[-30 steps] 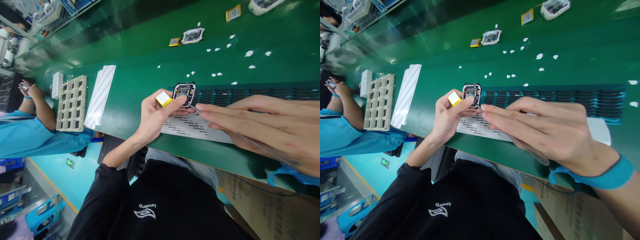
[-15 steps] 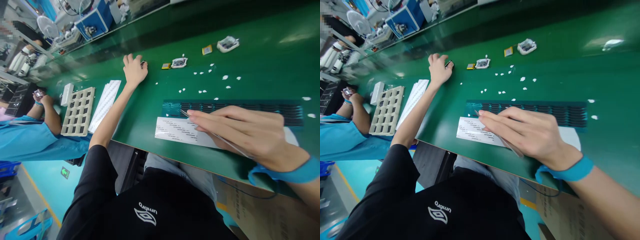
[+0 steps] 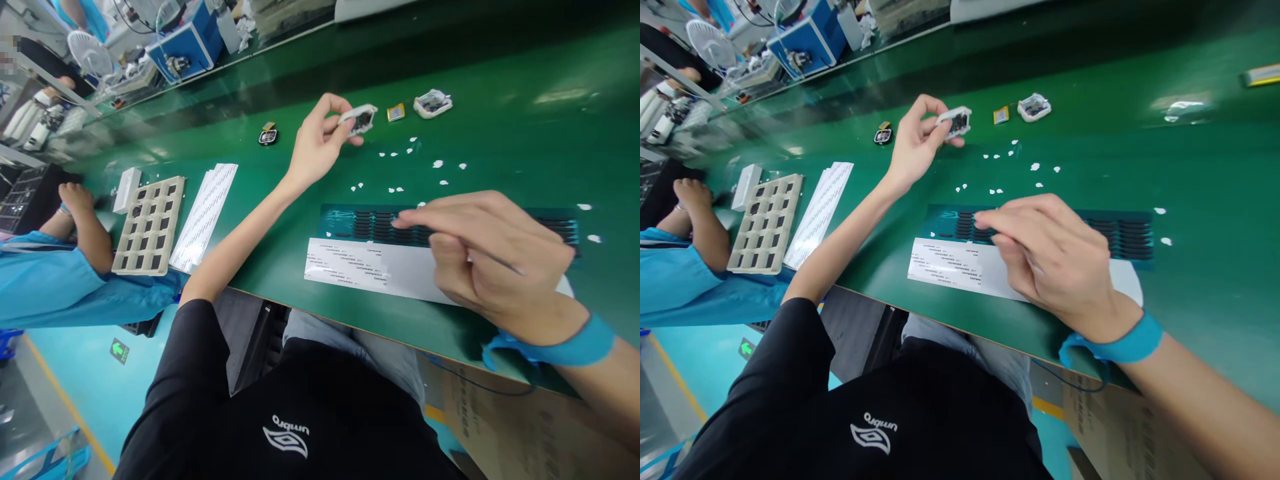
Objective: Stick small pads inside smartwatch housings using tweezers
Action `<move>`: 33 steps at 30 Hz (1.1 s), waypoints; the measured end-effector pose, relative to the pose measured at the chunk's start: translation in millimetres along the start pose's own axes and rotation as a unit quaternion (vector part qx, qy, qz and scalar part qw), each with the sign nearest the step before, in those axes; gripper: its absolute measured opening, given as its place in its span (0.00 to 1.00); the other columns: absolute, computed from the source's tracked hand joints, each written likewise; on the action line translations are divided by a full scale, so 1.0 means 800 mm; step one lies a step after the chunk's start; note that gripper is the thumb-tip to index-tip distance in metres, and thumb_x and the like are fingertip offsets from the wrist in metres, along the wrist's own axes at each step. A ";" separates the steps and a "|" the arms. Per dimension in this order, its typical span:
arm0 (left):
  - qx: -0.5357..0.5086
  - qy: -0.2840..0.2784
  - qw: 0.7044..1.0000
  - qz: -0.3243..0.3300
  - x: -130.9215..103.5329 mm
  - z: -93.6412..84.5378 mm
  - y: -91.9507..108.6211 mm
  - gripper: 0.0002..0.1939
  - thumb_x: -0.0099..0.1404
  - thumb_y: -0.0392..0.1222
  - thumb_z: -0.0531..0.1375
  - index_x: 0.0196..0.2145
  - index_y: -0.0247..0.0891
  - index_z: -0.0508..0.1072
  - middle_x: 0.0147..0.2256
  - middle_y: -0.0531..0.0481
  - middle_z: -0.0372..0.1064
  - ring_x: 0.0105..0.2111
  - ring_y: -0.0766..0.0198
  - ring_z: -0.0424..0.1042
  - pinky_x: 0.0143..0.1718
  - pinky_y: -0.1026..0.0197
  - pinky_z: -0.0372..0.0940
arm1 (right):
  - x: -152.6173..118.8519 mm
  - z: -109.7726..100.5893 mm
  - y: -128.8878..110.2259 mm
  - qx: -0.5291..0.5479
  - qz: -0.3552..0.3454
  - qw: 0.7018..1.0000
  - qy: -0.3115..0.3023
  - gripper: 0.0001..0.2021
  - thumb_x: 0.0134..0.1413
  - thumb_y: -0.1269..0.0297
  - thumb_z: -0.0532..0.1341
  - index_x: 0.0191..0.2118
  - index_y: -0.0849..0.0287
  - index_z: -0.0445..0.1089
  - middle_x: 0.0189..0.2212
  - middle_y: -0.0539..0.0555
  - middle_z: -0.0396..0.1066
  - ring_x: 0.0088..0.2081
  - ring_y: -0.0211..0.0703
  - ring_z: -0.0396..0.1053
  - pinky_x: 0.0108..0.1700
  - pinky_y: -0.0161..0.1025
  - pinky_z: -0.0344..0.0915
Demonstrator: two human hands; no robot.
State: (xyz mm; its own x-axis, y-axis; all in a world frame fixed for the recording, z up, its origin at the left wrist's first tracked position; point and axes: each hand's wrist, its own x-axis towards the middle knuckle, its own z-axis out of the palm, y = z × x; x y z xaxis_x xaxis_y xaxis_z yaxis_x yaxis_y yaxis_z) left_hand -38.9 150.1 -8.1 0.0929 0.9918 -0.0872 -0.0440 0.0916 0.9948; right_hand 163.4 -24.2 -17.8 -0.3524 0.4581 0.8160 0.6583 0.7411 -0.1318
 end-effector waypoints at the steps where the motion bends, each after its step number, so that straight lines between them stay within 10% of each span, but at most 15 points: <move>1: 0.005 -0.048 0.999 -0.007 -0.030 0.004 0.007 0.07 0.69 0.40 0.71 0.42 0.44 0.78 0.33 0.56 0.80 0.42 0.60 0.84 0.52 0.55 0.75 | 0.001 -0.002 -0.001 -0.007 0.023 1.000 0.001 0.14 0.70 0.77 0.58 0.52 0.54 0.74 0.32 0.48 0.80 0.34 0.39 0.78 0.35 0.36 0.75; 5: 0.014 -0.169 0.984 -0.053 -0.147 0.008 0.026 0.07 0.67 0.38 0.73 0.43 0.41 0.81 0.35 0.52 0.82 0.29 0.66 0.80 0.41 0.59 0.76 | 0.005 -0.009 -0.006 -0.010 0.095 0.995 0.000 0.06 0.70 0.73 0.63 0.48 0.56 0.74 0.22 0.42 0.69 0.20 0.28 0.65 0.24 0.28 0.62; 9: -0.031 -0.190 0.978 -0.085 -0.208 0.005 0.030 0.05 0.67 0.36 0.72 0.38 0.41 0.79 0.31 0.54 0.80 0.24 0.65 0.79 0.32 0.61 0.74 | 0.006 -0.015 -0.010 -0.004 0.064 0.997 -0.047 0.06 0.67 0.66 0.70 0.46 0.53 0.75 0.24 0.42 0.73 0.24 0.30 0.72 0.25 0.29 0.63; 33: -0.043 -0.091 0.992 -0.079 -0.217 0.012 0.023 0.08 0.67 0.34 0.70 0.44 0.41 0.81 0.35 0.54 0.82 0.32 0.59 0.86 0.40 0.59 0.80 | -0.013 -0.003 -0.003 0.048 0.121 0.989 -0.073 0.08 0.68 0.66 0.68 0.50 0.52 0.78 0.35 0.48 0.81 0.27 0.30 0.73 0.27 0.31 0.64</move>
State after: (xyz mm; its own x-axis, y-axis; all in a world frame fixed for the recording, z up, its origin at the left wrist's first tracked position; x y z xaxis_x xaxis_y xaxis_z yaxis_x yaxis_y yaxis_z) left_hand -46.0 -21.2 26.1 0.2824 0.9328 -0.2238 -0.0980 0.2601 0.9606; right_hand 167.2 -31.8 -24.9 -0.2890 0.6879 0.6658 0.6716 0.6413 -0.3711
